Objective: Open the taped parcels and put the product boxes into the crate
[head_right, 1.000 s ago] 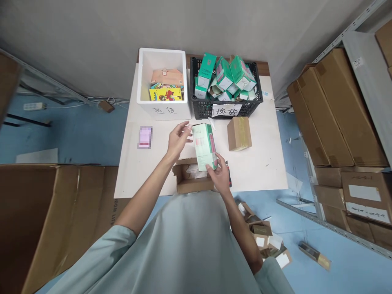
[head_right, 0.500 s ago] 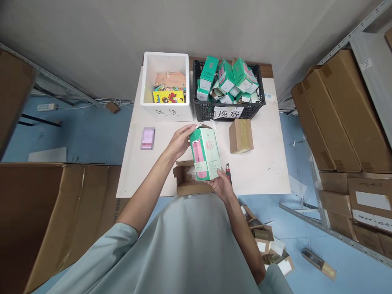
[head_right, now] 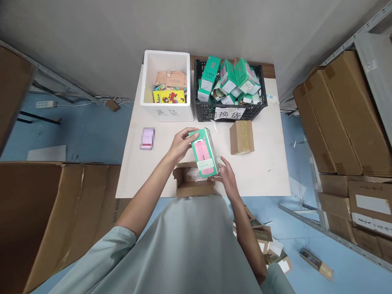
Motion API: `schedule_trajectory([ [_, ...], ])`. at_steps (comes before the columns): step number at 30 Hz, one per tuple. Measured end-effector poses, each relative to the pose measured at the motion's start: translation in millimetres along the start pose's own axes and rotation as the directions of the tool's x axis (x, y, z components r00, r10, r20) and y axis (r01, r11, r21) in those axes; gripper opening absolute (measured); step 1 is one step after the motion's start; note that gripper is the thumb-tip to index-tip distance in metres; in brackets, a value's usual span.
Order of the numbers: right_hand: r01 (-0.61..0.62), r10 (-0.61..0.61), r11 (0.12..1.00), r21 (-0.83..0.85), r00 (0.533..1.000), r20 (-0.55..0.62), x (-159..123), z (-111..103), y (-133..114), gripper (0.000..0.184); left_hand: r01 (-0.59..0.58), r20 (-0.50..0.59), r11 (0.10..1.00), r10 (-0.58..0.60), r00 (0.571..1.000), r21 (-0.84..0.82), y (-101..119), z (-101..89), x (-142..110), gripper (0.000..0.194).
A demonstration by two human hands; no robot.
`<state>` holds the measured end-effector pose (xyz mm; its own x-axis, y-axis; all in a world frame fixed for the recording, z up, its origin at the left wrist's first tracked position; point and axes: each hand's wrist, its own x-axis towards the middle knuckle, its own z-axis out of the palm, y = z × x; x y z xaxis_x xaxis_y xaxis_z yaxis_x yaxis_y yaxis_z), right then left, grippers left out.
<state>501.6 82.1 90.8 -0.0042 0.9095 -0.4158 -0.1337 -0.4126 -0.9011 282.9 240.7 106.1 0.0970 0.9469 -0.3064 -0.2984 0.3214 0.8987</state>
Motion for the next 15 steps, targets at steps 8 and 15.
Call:
schedule_trajectory([
  [8,0.161,-0.361,0.572,-0.804,0.930,-0.070,4,19,-6,0.082,-0.062,-0.116,0.986,0.080,0.990,0.157,-14,9.1,19,0.060],
  [15,0.220,-0.403,0.774,-0.594,0.894,-0.195,37,10,-5,0.063,-0.167,-0.102,0.891,0.230,0.968,0.422,-15,35.0,42,0.046],
])
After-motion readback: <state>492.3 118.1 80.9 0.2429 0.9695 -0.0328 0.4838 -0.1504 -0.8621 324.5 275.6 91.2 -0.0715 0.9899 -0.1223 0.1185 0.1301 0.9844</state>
